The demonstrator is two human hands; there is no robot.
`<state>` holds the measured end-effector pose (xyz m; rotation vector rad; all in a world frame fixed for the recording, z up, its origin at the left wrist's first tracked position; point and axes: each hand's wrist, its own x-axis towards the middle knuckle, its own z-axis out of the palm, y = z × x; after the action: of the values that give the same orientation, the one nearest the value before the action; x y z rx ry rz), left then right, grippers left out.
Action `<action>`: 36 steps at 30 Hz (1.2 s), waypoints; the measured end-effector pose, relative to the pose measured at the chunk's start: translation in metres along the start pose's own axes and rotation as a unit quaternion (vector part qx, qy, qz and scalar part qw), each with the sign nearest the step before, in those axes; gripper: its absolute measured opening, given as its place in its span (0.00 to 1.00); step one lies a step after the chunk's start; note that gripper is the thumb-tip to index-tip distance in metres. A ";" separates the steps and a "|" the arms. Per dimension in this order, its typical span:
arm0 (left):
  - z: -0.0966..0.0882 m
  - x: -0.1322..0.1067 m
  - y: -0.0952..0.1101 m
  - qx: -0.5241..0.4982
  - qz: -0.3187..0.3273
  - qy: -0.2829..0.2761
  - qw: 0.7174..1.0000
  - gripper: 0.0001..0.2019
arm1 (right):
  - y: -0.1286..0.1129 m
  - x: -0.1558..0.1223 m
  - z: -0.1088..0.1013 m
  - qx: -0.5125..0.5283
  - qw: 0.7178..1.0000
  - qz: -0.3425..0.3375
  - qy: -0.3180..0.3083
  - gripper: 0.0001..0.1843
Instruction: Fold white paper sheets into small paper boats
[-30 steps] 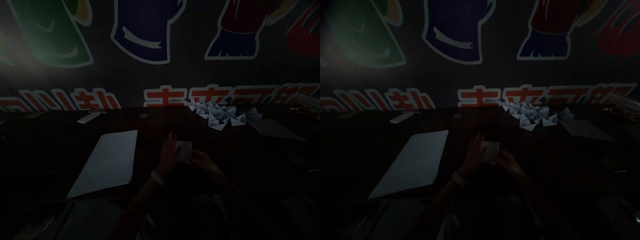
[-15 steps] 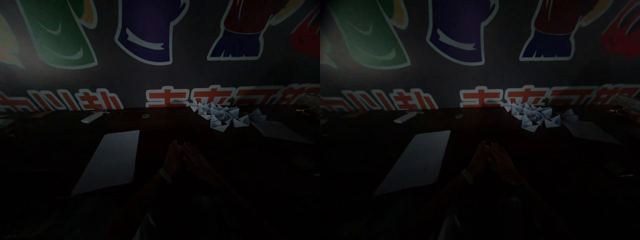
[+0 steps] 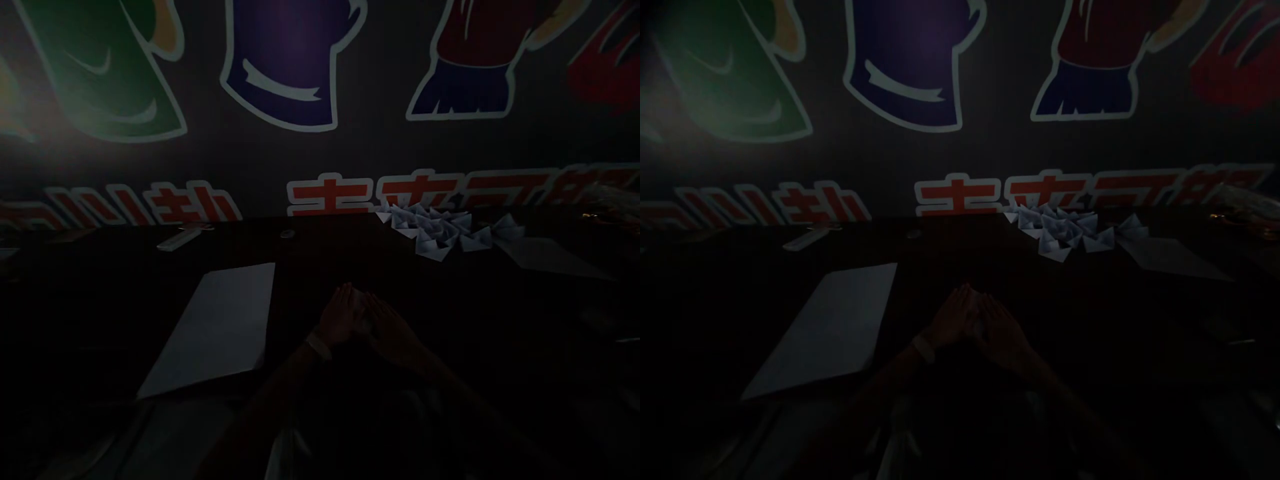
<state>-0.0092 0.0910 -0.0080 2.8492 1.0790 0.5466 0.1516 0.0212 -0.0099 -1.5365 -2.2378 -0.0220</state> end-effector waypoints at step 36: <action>-0.055 -0.040 0.011 0.037 0.109 -0.080 0.990 0.16 | 0.013 -0.027 -0.020 0.032 0.995 -0.086 0.025 0.46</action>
<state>-0.0486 0.0520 0.0334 3.0342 0.7849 0.2861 0.1779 -0.0024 -0.0040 -1.2933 -2.3015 -0.0379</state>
